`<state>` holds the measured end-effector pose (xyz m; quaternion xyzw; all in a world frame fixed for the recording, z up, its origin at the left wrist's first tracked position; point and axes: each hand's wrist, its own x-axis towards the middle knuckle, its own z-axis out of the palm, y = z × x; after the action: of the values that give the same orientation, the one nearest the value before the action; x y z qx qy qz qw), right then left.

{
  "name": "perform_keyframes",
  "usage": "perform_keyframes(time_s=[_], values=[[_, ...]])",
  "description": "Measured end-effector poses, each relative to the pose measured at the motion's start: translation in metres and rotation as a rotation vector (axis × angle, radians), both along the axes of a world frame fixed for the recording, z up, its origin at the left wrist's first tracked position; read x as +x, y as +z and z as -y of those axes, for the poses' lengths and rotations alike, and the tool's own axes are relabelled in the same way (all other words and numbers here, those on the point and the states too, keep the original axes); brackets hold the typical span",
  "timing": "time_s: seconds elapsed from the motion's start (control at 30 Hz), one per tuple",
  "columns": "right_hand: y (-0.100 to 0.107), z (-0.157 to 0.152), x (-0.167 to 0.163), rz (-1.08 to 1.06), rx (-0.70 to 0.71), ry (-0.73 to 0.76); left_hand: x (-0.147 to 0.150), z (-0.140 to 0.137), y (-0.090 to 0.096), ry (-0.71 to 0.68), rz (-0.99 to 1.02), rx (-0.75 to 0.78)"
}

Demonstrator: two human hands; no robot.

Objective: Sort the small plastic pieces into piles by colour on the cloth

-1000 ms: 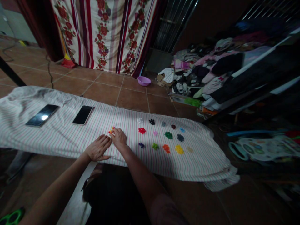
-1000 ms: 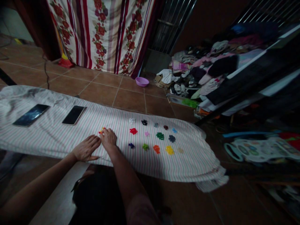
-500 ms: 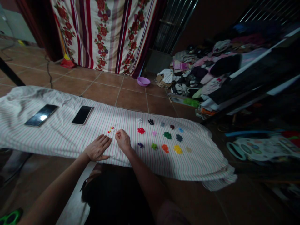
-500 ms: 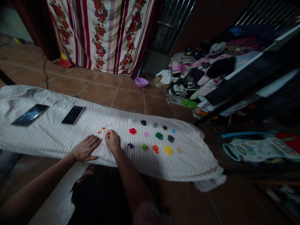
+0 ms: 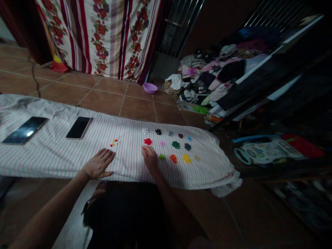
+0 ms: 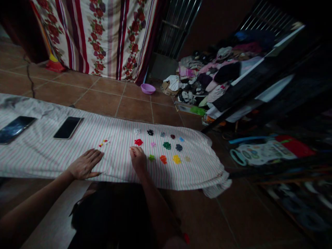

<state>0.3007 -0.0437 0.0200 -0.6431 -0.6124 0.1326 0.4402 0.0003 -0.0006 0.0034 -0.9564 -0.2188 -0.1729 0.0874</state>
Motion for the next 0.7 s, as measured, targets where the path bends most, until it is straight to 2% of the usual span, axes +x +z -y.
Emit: perform_keyframes(time_s=[0.27,0.4,0.53,0.7], values=[[-0.004,0.050,0.086,0.102,0.098,-0.275,0.001,0.001,0.005,-0.022,0.016,0.038],[-0.011,0.066,0.119,0.157,0.073,-0.422,0.001,0.001,0.005,-0.020,-0.001,0.080],[-0.017,0.070,0.139,0.172,0.050,-0.509,0.000,0.000,0.003,-0.025,0.000,0.117],[-0.024,0.066,0.147,0.185,0.040,-0.531,0.001,0.000,0.005,-0.039,0.009,0.161]])
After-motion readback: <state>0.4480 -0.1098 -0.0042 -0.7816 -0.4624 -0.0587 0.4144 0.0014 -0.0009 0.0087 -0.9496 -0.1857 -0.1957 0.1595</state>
